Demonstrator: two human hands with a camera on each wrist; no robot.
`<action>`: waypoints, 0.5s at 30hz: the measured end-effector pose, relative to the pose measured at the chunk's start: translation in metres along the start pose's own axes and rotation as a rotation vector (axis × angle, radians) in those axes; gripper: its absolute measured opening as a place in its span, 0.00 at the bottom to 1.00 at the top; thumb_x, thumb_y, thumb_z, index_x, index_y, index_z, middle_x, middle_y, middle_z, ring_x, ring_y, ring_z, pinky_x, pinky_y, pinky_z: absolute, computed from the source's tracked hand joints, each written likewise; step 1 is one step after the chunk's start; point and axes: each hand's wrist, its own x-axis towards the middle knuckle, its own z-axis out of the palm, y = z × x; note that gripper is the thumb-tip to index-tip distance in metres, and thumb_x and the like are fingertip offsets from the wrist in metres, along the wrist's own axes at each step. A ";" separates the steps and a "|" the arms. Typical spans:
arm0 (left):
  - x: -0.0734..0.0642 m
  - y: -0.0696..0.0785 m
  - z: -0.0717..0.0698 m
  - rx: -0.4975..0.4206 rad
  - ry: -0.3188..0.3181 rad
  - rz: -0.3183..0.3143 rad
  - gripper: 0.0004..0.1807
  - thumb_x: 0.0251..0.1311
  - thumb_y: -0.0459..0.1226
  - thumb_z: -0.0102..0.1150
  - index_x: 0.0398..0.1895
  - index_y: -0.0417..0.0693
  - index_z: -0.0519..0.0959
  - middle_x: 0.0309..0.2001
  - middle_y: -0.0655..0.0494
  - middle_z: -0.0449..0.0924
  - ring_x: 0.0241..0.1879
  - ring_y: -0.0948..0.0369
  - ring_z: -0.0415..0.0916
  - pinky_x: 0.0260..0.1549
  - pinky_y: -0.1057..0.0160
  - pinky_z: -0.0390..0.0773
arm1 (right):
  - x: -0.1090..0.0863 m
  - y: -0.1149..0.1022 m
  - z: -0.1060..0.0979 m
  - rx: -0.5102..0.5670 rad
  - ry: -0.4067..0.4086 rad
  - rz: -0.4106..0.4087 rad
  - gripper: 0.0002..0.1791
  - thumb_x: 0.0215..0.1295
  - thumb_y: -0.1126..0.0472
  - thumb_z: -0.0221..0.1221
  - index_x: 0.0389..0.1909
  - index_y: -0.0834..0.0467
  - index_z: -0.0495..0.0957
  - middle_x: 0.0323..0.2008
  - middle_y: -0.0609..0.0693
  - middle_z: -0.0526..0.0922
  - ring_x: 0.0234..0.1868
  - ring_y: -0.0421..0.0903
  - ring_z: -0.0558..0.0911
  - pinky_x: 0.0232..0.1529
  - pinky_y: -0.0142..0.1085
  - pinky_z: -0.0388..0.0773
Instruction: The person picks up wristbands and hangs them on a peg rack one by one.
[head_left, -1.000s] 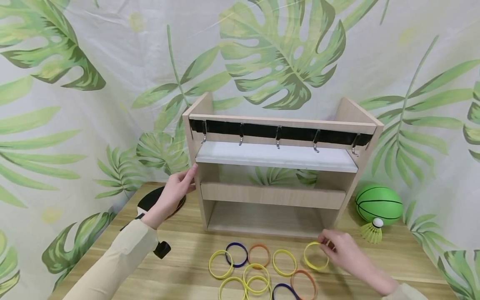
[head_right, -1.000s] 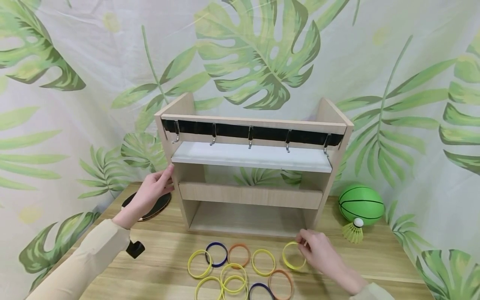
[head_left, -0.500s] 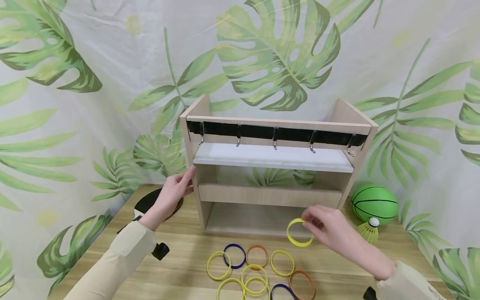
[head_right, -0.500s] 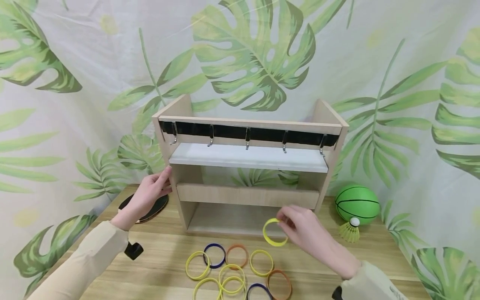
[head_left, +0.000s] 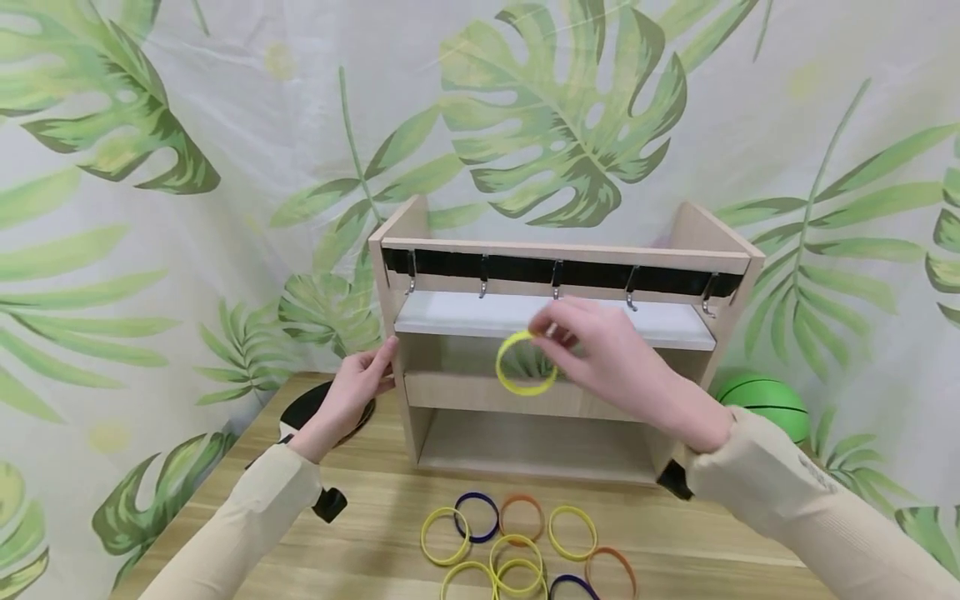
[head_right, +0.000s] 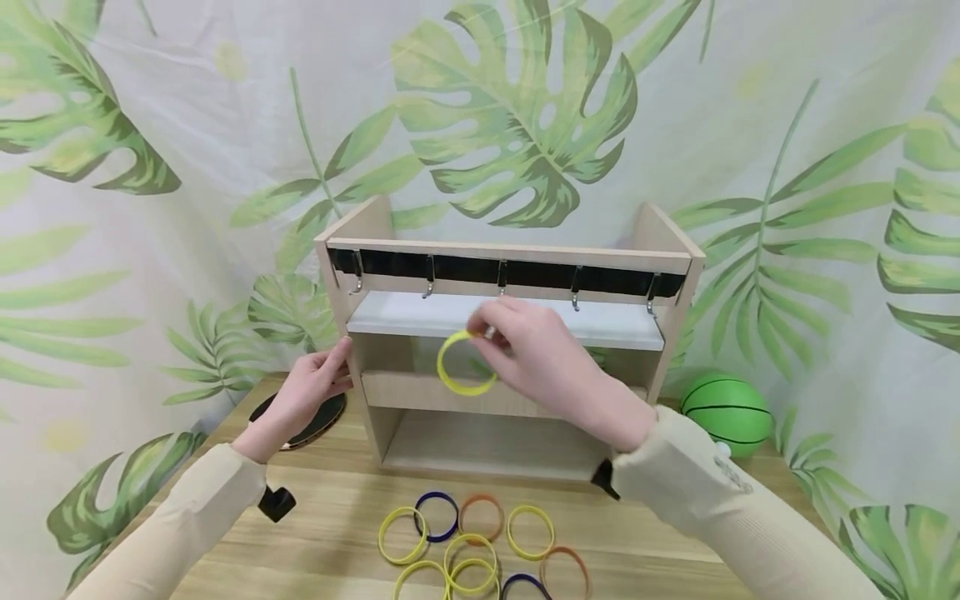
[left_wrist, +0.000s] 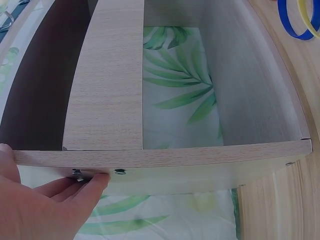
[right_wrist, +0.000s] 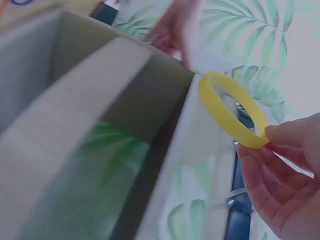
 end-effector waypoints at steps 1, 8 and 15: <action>0.000 -0.001 0.000 0.003 0.002 -0.002 0.41 0.74 0.59 0.40 0.69 0.30 0.66 0.70 0.34 0.65 0.70 0.43 0.66 0.66 0.50 0.74 | 0.009 -0.002 0.000 0.004 -0.001 -0.003 0.05 0.61 0.70 0.66 0.37 0.62 0.81 0.35 0.52 0.86 0.33 0.40 0.85 0.34 0.24 0.85; 0.000 -0.004 0.001 -0.014 0.010 0.002 0.41 0.74 0.59 0.40 0.66 0.28 0.68 0.69 0.33 0.67 0.69 0.43 0.68 0.64 0.52 0.76 | 0.058 -0.012 0.015 0.018 0.007 -0.087 0.01 0.66 0.68 0.62 0.36 0.62 0.81 0.35 0.51 0.86 0.34 0.42 0.85 0.35 0.27 0.85; 0.002 -0.003 0.001 -0.016 0.016 -0.004 0.41 0.74 0.59 0.41 0.66 0.28 0.69 0.71 0.36 0.65 0.70 0.44 0.67 0.65 0.51 0.75 | 0.089 -0.021 0.030 0.006 0.001 -0.114 0.03 0.68 0.68 0.59 0.34 0.61 0.80 0.35 0.51 0.86 0.36 0.42 0.84 0.39 0.28 0.84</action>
